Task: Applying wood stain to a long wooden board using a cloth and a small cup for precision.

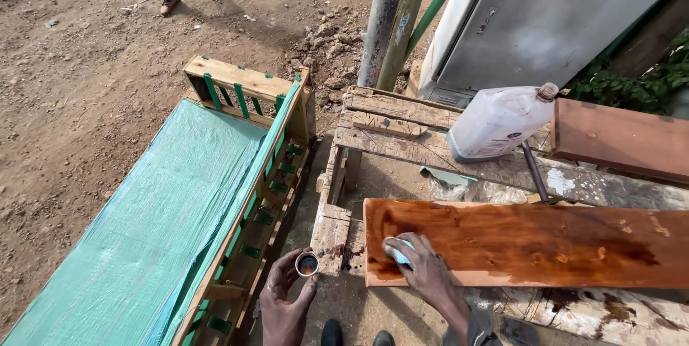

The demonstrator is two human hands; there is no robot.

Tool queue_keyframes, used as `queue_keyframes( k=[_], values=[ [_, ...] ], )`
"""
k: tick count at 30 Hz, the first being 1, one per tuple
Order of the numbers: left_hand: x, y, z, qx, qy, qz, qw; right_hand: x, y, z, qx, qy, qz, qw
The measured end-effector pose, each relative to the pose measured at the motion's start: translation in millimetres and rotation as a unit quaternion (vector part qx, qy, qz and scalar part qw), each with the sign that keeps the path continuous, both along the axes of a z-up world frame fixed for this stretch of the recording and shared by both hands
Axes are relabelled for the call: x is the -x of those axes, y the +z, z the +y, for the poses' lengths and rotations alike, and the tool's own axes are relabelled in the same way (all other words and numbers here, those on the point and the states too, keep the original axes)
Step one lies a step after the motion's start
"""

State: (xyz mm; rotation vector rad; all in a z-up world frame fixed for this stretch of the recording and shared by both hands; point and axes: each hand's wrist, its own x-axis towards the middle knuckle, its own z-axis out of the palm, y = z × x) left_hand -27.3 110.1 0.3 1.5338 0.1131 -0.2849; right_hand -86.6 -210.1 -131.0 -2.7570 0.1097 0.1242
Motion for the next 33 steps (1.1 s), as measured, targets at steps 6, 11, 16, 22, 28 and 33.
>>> queue_keyframes(
  k=[6, 11, 16, 22, 28, 33],
  values=[
    [-3, -15, 5, 0.035, 0.039, 0.000, 0.999, 79, 5, -114, 0.052, -0.381, -0.094, 0.918],
    [-12, -20, -13, 0.002, 0.008, -0.003, 1.000, 38, 19, 17, -0.023, -0.307, -0.052, 0.950],
    [-5, 3, -27, 0.015, -0.055, -0.079, 0.995, -24, -5, 54, -0.018, -0.171, -0.156, 0.973],
    [2, -14, -21, 0.083, -0.051, -0.153, 0.983, -6, 31, 66, 0.009, -0.262, -0.132, 0.956],
    [1, -22, -32, 0.088, -0.063, -0.145, 0.984, -26, -28, 93, -0.023, -0.165, -0.141, 0.976],
    [-3, -16, -30, 0.079, -0.078, -0.151, 0.982, -11, 11, 51, 0.035, -0.247, -0.193, 0.949]
  ],
)
